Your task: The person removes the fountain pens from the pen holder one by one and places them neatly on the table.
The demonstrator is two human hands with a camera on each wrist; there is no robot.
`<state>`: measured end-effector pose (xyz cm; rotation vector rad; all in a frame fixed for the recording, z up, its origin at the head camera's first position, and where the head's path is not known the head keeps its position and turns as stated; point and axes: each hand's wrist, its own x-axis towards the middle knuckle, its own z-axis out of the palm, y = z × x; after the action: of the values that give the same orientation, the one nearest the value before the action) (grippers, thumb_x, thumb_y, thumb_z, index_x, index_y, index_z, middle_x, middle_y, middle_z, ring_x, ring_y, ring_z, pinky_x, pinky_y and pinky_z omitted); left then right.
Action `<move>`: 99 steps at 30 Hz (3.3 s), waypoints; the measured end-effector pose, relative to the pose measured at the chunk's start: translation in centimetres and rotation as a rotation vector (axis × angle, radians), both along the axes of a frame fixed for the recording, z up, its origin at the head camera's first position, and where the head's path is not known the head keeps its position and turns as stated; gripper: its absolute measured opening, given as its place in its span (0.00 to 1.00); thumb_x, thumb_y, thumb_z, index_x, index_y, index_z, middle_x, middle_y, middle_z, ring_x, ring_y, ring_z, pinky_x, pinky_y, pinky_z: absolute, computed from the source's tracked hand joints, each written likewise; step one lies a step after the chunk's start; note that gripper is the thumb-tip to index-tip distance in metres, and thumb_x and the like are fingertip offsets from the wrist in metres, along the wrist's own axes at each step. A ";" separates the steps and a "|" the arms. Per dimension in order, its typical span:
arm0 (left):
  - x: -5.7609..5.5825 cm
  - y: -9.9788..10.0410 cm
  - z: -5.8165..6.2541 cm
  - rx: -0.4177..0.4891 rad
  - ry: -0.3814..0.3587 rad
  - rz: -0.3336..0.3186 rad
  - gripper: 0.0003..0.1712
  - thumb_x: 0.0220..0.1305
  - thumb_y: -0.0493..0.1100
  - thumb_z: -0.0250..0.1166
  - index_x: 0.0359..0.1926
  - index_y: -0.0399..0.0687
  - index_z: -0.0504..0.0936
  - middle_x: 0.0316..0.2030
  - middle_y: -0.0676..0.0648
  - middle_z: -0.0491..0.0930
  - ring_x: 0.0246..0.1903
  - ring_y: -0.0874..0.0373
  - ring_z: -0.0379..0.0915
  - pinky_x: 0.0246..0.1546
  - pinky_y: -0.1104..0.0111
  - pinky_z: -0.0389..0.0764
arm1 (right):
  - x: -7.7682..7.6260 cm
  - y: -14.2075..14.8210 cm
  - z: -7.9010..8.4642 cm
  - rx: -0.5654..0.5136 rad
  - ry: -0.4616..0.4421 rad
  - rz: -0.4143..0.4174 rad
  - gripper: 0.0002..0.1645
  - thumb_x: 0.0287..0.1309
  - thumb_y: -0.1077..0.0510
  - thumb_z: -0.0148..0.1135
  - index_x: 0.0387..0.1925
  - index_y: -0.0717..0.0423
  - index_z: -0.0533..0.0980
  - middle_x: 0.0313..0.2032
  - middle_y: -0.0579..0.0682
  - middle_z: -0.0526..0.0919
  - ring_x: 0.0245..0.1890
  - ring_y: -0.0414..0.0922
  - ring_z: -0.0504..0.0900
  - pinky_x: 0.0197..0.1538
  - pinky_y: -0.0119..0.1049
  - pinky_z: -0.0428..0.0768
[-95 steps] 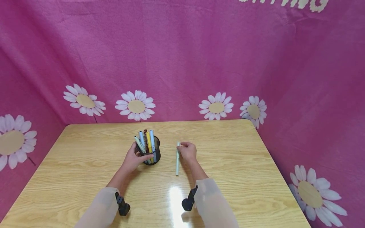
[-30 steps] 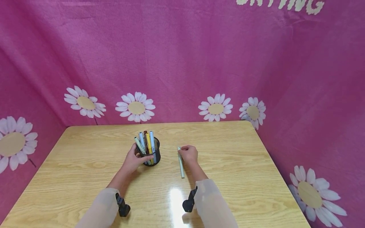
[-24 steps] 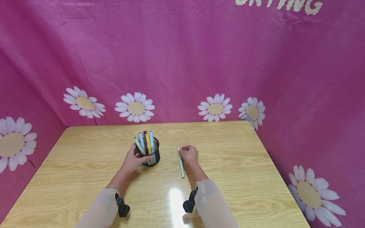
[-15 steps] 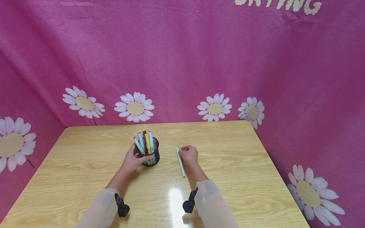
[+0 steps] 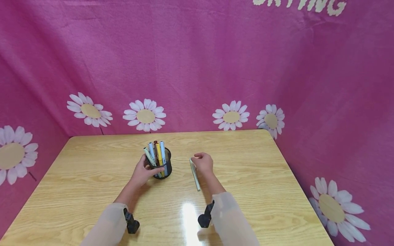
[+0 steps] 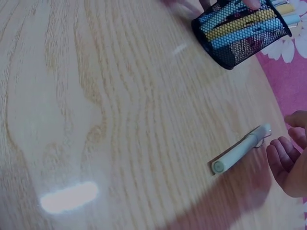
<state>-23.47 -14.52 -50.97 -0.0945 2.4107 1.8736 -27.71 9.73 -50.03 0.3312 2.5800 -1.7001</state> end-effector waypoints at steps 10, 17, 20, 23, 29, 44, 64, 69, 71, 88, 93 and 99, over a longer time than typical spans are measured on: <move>-0.1 0.0 0.0 -0.003 0.023 -0.005 0.57 0.45 0.52 0.75 0.70 0.53 0.51 0.65 0.42 0.62 0.65 0.40 0.59 0.60 0.50 0.69 | -0.1 -1.1 1.8 -0.048 0.046 0.050 0.19 0.51 0.59 0.66 0.44 0.65 0.79 0.26 0.49 0.77 0.22 0.36 0.72 0.26 0.25 0.72; 0.0 0.0 0.1 -0.001 0.005 0.002 0.57 0.44 0.52 0.76 0.70 0.56 0.51 0.65 0.43 0.62 0.65 0.41 0.58 0.61 0.50 0.69 | 0.3 -2.4 3.6 -0.035 0.072 0.083 0.19 0.51 0.57 0.66 0.44 0.63 0.80 0.30 0.50 0.78 0.26 0.38 0.73 0.28 0.25 0.73; 0.0 0.0 0.2 -0.003 0.003 0.003 0.57 0.44 0.53 0.76 0.70 0.56 0.51 0.65 0.44 0.62 0.66 0.41 0.58 0.62 0.50 0.68 | 0.4 -3.0 4.0 -0.018 0.101 0.094 0.18 0.50 0.57 0.67 0.43 0.62 0.80 0.30 0.51 0.79 0.26 0.37 0.73 0.28 0.25 0.73; 0.0 0.0 0.2 -0.004 0.005 0.003 0.57 0.44 0.53 0.76 0.70 0.55 0.51 0.65 0.43 0.62 0.65 0.41 0.58 0.62 0.50 0.68 | 0.4 -3.6 4.2 -0.035 0.130 0.107 0.17 0.50 0.58 0.67 0.42 0.63 0.81 0.30 0.53 0.80 0.24 0.37 0.74 0.27 0.26 0.74; 0.0 0.1 0.1 -0.006 0.006 0.003 0.57 0.43 0.53 0.76 0.70 0.55 0.51 0.65 0.43 0.63 0.65 0.41 0.59 0.61 0.50 0.69 | 0.6 -4.7 4.7 -0.042 0.177 0.143 0.17 0.49 0.59 0.68 0.41 0.63 0.81 0.31 0.55 0.82 0.29 0.40 0.77 0.28 0.25 0.74; 0.0 0.0 0.1 0.002 0.021 -0.006 0.55 0.44 0.53 0.76 0.69 0.55 0.52 0.64 0.44 0.64 0.65 0.45 0.59 0.63 0.49 0.66 | 0.9 -7.3 6.5 -0.025 0.183 0.201 0.15 0.52 0.57 0.67 0.42 0.59 0.81 0.35 0.55 0.83 0.36 0.45 0.80 0.35 0.30 0.79; 0.0 0.1 0.2 -0.009 0.022 0.001 0.54 0.45 0.53 0.75 0.68 0.55 0.53 0.64 0.44 0.64 0.65 0.45 0.59 0.64 0.50 0.65 | 0.8 -9.5 6.9 -0.036 0.180 0.237 0.15 0.53 0.58 0.66 0.43 0.58 0.80 0.34 0.55 0.82 0.33 0.43 0.78 0.30 0.25 0.75; 0.4 0.3 1.3 0.000 0.013 -0.012 0.52 0.49 0.48 0.74 0.69 0.50 0.52 0.65 0.40 0.62 0.65 0.43 0.58 0.64 0.49 0.64 | 0.7 -10.0 6.9 -0.026 0.184 0.230 0.14 0.52 0.59 0.67 0.42 0.58 0.81 0.33 0.55 0.82 0.31 0.42 0.77 0.28 0.24 0.72; 0.4 0.3 1.3 0.001 0.016 -0.013 0.52 0.49 0.46 0.74 0.69 0.50 0.52 0.65 0.39 0.62 0.65 0.42 0.58 0.64 0.49 0.65 | 0.7 -10.2 6.9 -0.020 0.186 0.227 0.14 0.52 0.59 0.67 0.42 0.59 0.81 0.33 0.55 0.82 0.31 0.42 0.77 0.28 0.24 0.73; 1.3 0.5 3.2 -0.010 0.031 -0.031 0.49 0.52 0.41 0.71 0.69 0.43 0.52 0.65 0.36 0.61 0.65 0.41 0.57 0.65 0.47 0.61 | 1.0 -10.9 6.9 -0.023 0.162 0.238 0.17 0.54 0.57 0.66 0.45 0.59 0.79 0.35 0.55 0.82 0.34 0.44 0.79 0.31 0.28 0.76; 1.2 0.4 2.9 -0.015 0.038 -0.035 0.49 0.52 0.41 0.71 0.69 0.42 0.52 0.65 0.36 0.61 0.64 0.40 0.58 0.65 0.46 0.62 | 0.9 -11.1 6.8 0.004 0.155 0.223 0.18 0.53 0.57 0.66 0.46 0.59 0.79 0.34 0.55 0.82 0.32 0.43 0.78 0.29 0.27 0.75; 0.1 0.0 0.5 -0.020 0.050 -0.024 0.51 0.49 0.49 0.73 0.69 0.50 0.53 0.65 0.41 0.62 0.65 0.43 0.58 0.65 0.48 0.63 | 0.9 -11.3 6.8 0.018 0.151 0.214 0.18 0.53 0.57 0.65 0.46 0.58 0.78 0.33 0.54 0.81 0.29 0.41 0.75 0.27 0.27 0.73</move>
<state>-23.41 -14.50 -50.49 -0.0206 2.4519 1.8643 -26.84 -1.56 -43.24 -0.0749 2.6208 -1.6874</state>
